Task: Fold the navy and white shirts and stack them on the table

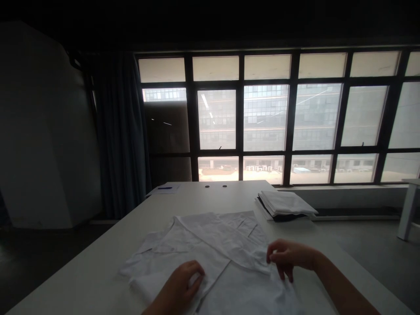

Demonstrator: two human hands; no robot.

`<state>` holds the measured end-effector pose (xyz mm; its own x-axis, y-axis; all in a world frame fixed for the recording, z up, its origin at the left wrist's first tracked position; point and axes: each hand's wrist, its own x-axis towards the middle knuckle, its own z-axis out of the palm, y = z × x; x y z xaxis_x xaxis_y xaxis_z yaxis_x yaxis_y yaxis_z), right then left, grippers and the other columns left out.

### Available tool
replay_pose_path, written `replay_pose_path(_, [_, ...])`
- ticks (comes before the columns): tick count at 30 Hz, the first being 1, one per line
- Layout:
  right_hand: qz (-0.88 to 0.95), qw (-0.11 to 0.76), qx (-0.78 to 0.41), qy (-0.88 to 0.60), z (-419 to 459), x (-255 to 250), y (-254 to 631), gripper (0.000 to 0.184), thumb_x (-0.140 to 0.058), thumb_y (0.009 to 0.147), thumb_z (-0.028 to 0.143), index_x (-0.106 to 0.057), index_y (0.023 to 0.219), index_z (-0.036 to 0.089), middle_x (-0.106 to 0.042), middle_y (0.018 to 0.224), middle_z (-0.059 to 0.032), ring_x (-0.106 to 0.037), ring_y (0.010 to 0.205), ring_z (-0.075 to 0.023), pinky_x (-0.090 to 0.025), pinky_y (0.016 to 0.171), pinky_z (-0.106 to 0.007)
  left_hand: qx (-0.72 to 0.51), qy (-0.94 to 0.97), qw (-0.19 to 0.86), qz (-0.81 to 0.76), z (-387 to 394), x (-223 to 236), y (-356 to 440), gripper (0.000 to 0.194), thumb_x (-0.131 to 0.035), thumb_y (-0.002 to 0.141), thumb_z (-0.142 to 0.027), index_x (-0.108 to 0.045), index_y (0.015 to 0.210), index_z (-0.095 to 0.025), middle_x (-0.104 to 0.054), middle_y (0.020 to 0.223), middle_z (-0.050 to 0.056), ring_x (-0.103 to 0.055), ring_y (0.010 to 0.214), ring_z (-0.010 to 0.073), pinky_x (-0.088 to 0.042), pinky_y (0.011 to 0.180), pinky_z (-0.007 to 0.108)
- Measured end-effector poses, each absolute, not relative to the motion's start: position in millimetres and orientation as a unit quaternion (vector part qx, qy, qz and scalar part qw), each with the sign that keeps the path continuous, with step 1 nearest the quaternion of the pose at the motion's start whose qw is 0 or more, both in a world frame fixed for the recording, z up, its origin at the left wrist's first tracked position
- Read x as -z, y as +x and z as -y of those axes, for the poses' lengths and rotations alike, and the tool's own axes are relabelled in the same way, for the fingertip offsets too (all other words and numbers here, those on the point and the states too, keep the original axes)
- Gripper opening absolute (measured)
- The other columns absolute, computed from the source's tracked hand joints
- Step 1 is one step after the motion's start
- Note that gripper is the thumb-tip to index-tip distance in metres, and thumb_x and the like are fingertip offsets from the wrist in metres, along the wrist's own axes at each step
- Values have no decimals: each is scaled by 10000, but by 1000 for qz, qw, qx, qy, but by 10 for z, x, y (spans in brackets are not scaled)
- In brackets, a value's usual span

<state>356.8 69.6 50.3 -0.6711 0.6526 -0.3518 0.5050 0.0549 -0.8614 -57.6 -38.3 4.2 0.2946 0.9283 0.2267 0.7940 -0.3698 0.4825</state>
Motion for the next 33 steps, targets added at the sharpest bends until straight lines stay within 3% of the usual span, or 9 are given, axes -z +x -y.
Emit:
replay_pose_path(3, [786, 148, -402, -446, -726, -352, 3475, 453, -722, 740, 523, -671, 1086, 235, -694, 995, -65, -645, 838, -212, -509, 749, -338, -181, 779, 75, -596, 297, 29, -809, 356, -590, 847, -364, -674, 1186, -296, -633, 1343, 71, -565, 1226, 272, -399, 1085, 371])
replay_pose_path(5, [825, 136, -295, -463, -742, -174, 3384, 489, -811, 622, 397, -688, 1073, 254, -644, 1128, -66, -600, 1018, -254, -473, 882, -368, -132, 755, 41, -641, 244, 76, -941, 469, -601, 844, -413, -620, 1300, -306, -583, 1417, 79, -517, 1298, 296, -384, 1099, 420])
replay_pose_path(7, [843, 109, -224, -477, -741, -6, 3286, 480, -792, 585, 286, -690, 1054, 259, -611, 1159, -64, -558, 1078, -275, -435, 937, -388, -97, 727, 21, -679, 219, 84, -1072, 483, -547, 881, -448, -596, 1330, -279, -593, 1392, 105, -530, 1282, 306, -421, 1042, 433])
replay_pose_path(11, [865, 141, -127, -466, -713, 91, 3127, 214, -615, 715, 189, -704, 907, 217, -622, 1059, -79, -548, 1039, -260, -407, 922, -374, -41, 688, 39, -724, 267, -49, -1362, 420, -467, 911, -515, -660, 1127, -210, -692, 1153, 134, -655, 1049, 323, -484, 854, 421])
replay_pose_path(15, [871, 183, -139, -434, -671, -137, 3061, 108, -577, 819, 240, -681, 819, 213, -647, 966, -69, -567, 958, -231, -417, 866, -336, -8, 674, 143, -724, 382, -253, -1574, 431, -487, 877, -589, -655, 973, -204, -738, 958, 82, -689, 903, 303, -469, 780, 390])
replay_pose_path(21, [868, 245, -173, -395, -477, -489, 2986, 151, -540, 885, 300, -625, 789, 220, -646, 874, -32, -569, 840, -188, -421, 780, -294, -10, 703, 178, -689, 579, -293, -1746, 341, -636, 765, -495, -653, 972, -224, -705, 1034, 40, -645, 964, 271, -455, 810, 340])
replay_pose_path(24, [886, 166, -213, -377, -344, -432, 2946, 123, -588, 839, 323, -645, 790, 226, -648, 838, -8, -559, 752, -158, -408, 694, -269, -41, 718, 132, -683, 674, -226, -1913, 414, -666, 756, -490, -654, 1082, -235, -649, 1221, 65, -572, 1158, 304, -426, 946, 361])
replay_pose_path(28, [884, 6, -235, -404, -235, -214, 2921, 149, -683, 686, 337, -696, 794, 235, -641, 781, 17, -523, 642, -139, -334, 551, -248, -69, 698, 180, -690, 772, -155, -2197, 639, -677, 767, -500, -574, 1335, -227, -584, 1390, 100, -558, 1228, 319, -417, 1025, 365])
replay_pose_path(33, [884, -8, -216, -414, -175, -161, 2871, 284, -765, 612, 435, -705, 813, 243, -666, 874, 8, -590, 761, -186, -365, 594, -256, -71, 670, 228, -703, 853, -33, -2454, 785, -743, 673, -383, -541, 1411, -207, -572, 1440, 105, -515, 1314, 351, -378, 1115, 394])
